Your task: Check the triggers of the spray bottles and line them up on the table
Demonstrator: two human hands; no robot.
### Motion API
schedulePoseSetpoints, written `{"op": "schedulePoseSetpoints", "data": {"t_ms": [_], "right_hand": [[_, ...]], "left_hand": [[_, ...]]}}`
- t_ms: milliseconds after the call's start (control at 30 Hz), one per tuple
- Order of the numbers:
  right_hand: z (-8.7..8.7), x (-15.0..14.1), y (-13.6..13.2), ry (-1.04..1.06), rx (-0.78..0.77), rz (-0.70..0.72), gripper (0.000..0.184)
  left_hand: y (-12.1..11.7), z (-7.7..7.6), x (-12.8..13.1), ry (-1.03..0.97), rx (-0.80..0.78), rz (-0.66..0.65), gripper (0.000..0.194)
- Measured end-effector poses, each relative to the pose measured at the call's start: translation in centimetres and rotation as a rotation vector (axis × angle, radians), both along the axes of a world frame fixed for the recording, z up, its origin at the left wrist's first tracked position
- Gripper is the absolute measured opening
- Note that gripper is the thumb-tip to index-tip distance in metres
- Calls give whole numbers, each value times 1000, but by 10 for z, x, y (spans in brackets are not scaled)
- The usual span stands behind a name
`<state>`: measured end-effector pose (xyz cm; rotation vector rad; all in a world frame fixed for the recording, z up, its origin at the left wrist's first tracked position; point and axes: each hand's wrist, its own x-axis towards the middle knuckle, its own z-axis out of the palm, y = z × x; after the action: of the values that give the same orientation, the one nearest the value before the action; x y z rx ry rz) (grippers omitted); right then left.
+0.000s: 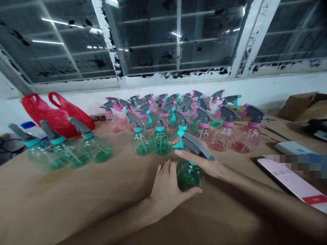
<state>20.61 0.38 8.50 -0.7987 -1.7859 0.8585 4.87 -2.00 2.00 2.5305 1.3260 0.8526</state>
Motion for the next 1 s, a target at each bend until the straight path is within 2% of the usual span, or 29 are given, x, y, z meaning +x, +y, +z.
{"op": "schedulePoseSetpoints", "data": {"t_ms": [167, 433, 667, 900, 1000], "right_hand": [[-2, 8, 8, -47, 28, 61, 42], [-2, 7, 8, -33, -15, 86, 33], [1, 8, 3, -30, -91, 104, 37], [0, 8, 4, -16, -100, 84, 32], [1, 8, 4, -36, -107, 66, 31]], "left_hand": [[5, -9, -2, 9, 70, -31, 83], [9, -5, -10, 54, 36, -133, 80], [11, -11, -21, 112, -21, -192, 86], [15, -12, -29, 174, 20, -230, 86], [15, -14, -30, 223, 14, -240, 92]]}}
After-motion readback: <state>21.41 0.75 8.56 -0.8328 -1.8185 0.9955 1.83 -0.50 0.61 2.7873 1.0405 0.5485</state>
